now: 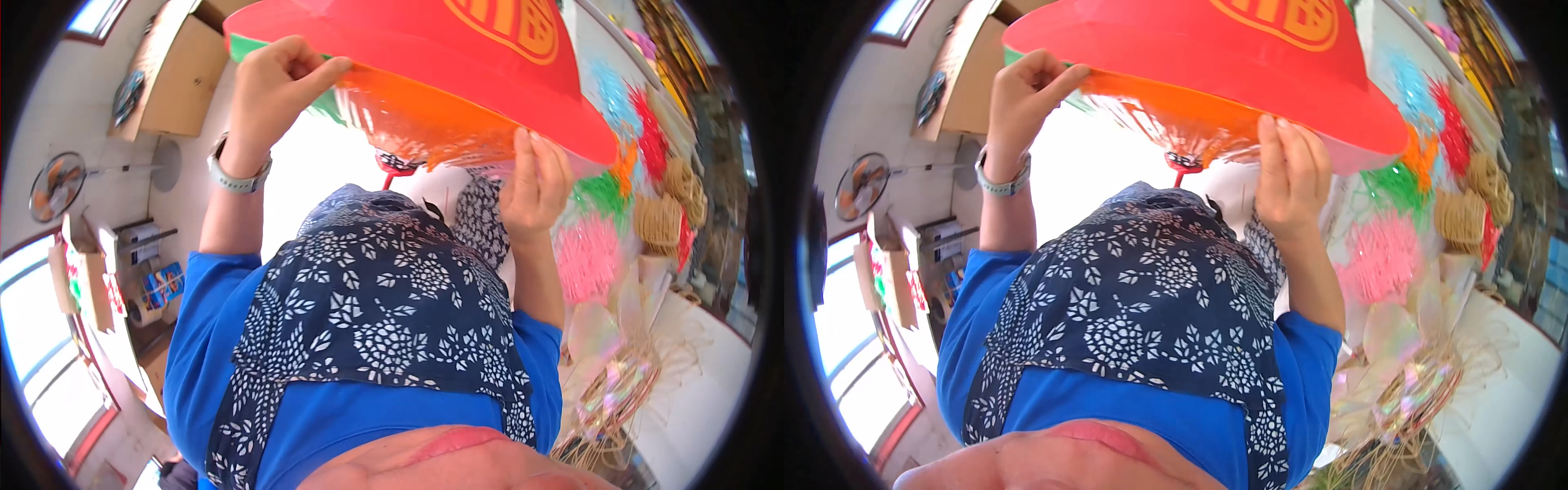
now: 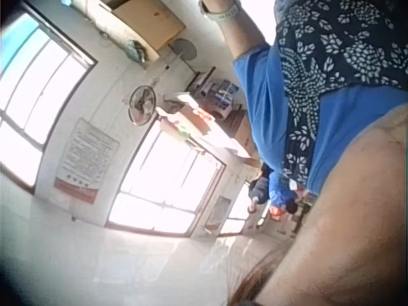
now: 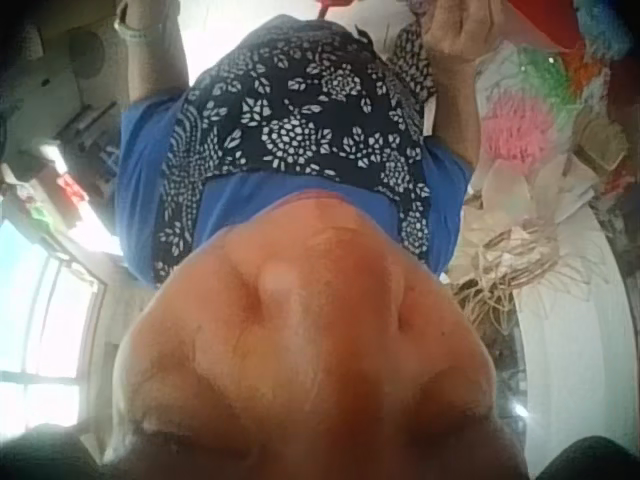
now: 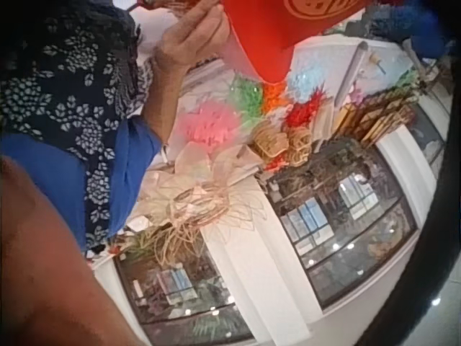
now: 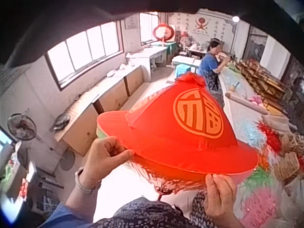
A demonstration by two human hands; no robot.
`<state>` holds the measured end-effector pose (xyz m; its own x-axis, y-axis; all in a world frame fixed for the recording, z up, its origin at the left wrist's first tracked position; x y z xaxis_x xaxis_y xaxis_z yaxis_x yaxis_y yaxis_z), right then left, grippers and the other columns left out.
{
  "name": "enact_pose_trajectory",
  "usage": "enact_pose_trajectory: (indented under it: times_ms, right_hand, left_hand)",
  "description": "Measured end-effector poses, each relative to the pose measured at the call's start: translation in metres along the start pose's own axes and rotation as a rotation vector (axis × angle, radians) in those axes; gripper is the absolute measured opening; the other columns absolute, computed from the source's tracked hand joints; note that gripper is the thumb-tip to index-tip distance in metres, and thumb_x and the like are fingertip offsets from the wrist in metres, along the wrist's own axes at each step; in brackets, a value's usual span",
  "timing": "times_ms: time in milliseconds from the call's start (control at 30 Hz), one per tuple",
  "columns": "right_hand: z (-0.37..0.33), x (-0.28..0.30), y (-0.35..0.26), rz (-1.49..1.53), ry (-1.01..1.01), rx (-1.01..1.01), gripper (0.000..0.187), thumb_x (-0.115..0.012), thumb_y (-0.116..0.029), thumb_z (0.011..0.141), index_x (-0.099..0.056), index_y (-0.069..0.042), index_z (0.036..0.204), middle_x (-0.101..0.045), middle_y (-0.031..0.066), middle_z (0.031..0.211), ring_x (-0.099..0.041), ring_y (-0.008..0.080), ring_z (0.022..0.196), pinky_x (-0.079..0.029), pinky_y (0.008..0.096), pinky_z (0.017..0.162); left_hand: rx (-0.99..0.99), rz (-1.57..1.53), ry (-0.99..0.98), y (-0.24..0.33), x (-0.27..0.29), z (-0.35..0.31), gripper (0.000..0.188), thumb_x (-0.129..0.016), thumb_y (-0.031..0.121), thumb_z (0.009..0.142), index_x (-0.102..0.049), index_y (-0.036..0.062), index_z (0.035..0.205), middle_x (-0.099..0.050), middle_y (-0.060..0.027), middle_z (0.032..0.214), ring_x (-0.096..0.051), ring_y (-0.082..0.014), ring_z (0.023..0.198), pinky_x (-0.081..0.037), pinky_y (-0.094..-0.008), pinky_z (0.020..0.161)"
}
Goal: Assembling decorative items by attaching colorful plastic fringe to a red conical base and applying adhesive with a brush.
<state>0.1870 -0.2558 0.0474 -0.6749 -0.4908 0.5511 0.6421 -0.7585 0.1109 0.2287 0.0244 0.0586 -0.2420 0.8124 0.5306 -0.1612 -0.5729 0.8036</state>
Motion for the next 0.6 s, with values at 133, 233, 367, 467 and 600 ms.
enact_pose_trajectory:
  times_ms: [133,233,367,467,600]
  right_hand:
    - [0.001,-0.003,-0.003,0.012,0.023,0.023,0.024,-0.061,0.005,0.077,-0.066,0.002,0.101,-0.057,0.01,0.1,-0.057,0.0245,0.091,-0.052,0.0308,0.076]
    - [0.001,-0.001,-0.002,0.014,-0.034,0.025,0.026,-0.064,0.002,0.075,-0.065,0.002,0.101,-0.056,0.0101,0.102,-0.057,0.0248,0.091,-0.052,0.0314,0.074]
    - [-0.003,-0.004,0.006,0.036,0.023,0.015,0.027,-0.065,-0.005,0.072,-0.066,0.0,0.098,-0.058,0.0089,0.098,-0.057,0.0236,0.09,-0.051,0.0327,0.074]
    - [0.0,0.008,0.014,0.065,0.118,-0.009,0.028,-0.066,-0.003,0.066,-0.065,-0.001,0.094,-0.06,0.0077,0.089,-0.059,0.0233,0.082,-0.051,0.0314,0.071]
    - [-0.034,0.043,0.031,-0.075,0.204,-0.172,0.028,-0.068,-0.004,0.064,-0.064,-0.004,0.092,-0.059,0.0066,0.081,-0.057,0.0234,0.074,-0.047,0.0324,0.062]
  left_hand:
    - [0.086,-0.154,-0.058,-0.015,0.002,-0.001,0.027,-0.074,0.022,0.075,-0.059,0.0015,0.065,-0.052,0.0019,0.053,-0.043,-0.0018,0.047,-0.031,-0.018,0.041]
    - [0.125,-0.105,-0.066,-0.007,0.003,0.001,0.028,-0.073,0.021,0.076,-0.059,0.0009,0.064,-0.052,0.0014,0.054,-0.043,-0.0021,0.048,-0.03,-0.0185,0.042]
    - [0.082,-0.084,-0.042,-0.004,0.004,-0.001,0.027,-0.069,0.019,0.079,-0.057,0.0004,0.063,-0.048,0.0015,0.053,-0.042,-0.0031,0.051,-0.029,-0.0199,0.045]
    - [0.106,-0.05,0.012,0.002,0.001,-0.009,0.022,-0.059,0.013,0.087,-0.059,-0.0013,0.069,-0.047,0.0003,0.054,-0.043,-0.0048,0.05,-0.031,-0.0199,0.046]
    - [0.108,-0.247,-0.638,-0.007,-0.02,-0.044,0.033,-0.045,0.012,0.093,-0.059,-0.0063,0.069,-0.054,-0.0066,0.056,-0.05,-0.0097,0.048,-0.036,-0.0213,0.045]
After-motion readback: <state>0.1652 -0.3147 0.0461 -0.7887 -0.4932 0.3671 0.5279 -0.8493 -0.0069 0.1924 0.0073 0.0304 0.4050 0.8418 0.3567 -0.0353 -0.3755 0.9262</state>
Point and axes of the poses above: each hand's wrist, its own z-axis towards the middle knuckle, its own x-axis out of the back of the hand, y = z × x, the point moved 6 cm from there along z, towards the middle knuckle
